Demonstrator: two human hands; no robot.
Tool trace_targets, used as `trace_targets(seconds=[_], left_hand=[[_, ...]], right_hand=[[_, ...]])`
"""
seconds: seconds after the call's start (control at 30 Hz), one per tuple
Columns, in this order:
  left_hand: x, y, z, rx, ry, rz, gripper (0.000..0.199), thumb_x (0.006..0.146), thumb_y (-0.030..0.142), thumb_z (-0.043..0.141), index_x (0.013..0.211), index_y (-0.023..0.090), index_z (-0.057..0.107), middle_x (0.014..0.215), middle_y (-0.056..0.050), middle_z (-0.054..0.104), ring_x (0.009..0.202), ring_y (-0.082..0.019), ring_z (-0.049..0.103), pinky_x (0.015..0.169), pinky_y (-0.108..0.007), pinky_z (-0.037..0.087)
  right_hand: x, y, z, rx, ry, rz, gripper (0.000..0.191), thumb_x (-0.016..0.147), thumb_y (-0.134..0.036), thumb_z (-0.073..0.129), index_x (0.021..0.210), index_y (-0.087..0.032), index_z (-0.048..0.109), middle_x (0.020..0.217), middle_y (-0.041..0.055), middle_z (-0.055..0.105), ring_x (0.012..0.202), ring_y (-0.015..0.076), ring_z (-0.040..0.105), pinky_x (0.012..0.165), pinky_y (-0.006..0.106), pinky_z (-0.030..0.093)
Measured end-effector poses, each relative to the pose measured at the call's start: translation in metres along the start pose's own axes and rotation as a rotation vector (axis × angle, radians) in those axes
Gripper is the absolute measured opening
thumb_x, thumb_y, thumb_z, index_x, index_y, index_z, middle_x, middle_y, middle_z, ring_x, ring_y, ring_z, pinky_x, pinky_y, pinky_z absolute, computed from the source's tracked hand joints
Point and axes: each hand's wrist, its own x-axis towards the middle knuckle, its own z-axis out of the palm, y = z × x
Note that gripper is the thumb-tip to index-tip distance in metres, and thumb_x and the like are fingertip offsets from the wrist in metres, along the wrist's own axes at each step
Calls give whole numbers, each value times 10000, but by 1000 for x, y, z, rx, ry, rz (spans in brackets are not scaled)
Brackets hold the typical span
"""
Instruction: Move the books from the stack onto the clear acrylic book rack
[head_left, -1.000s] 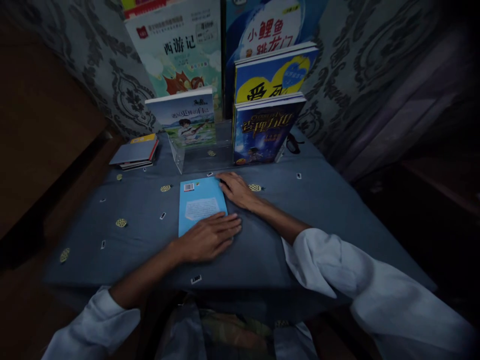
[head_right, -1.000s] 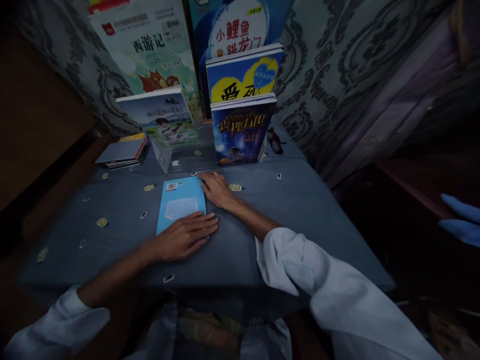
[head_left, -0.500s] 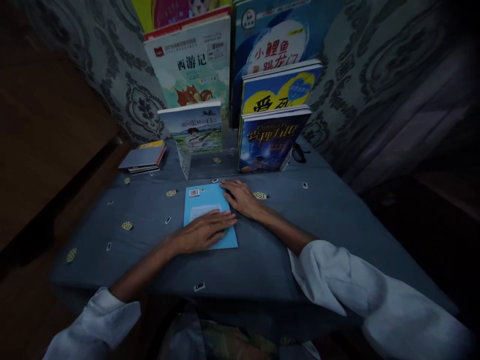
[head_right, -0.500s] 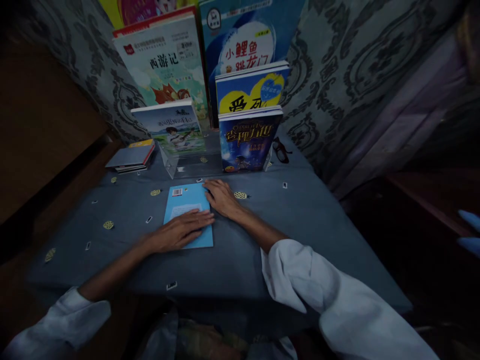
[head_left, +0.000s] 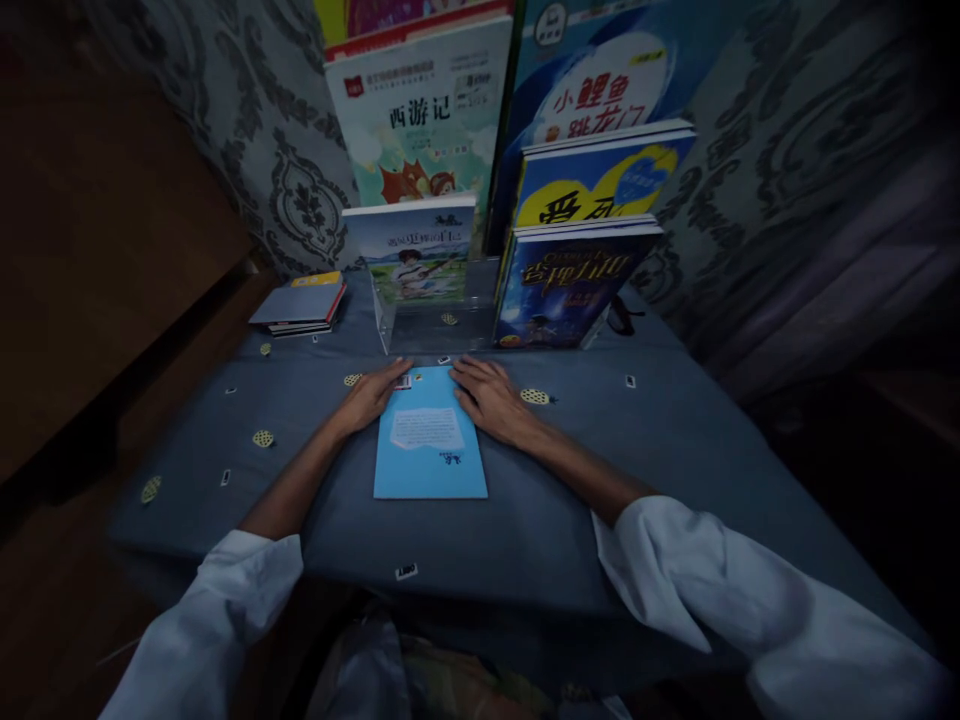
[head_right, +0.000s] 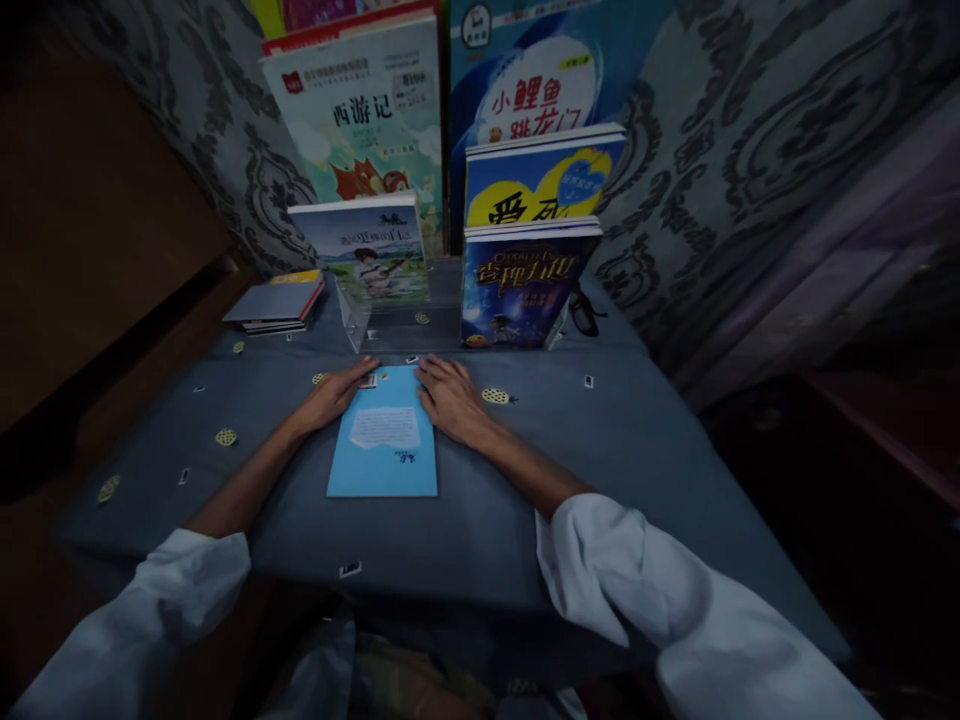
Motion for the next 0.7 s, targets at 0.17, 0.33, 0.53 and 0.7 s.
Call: trace_targets(seconds=[0.17,0.33,0.53,0.7], left_hand=[[0,-5,-1,-137,7,26,591,1018,490,346,1500,160,435,1499,-118,514,1402,-260,477,1191,-441,346],[0,-11,1,-187,26,49,564,1016,462,364,1485,159,446,1456,-133,560,1372,-253,514,1170,-438,370],[0,-9,1,-152,35,51,512,1012,377,369,1455,148,485,1462,-118,557,1367,-239,518,1162,-413,381],[0,-10,2,-94,48,69,502,1007,391,391,1434,155,509,1440,-113,581,1335,-247,548,1143,-409,405]], right_hand=[[12,-27,7,11,-121,-112,468,996,-270,418,1416,-99,535,1497,177,513,1438,292,414,1192,542,302],[21,-66,22,74,-210,-251,486,1000,-277,444,1436,-71,506,1524,195,471,1468,285,364,1208,519,306],[-4,-105,22,149,-262,-390,462,1018,-281,452,1418,-63,524,1517,188,484,1471,269,359,1225,479,306],[-37,-122,15,203,-354,-493,448,1036,-244,418,1437,-61,497,1532,157,475,1482,230,338,1241,424,291]])
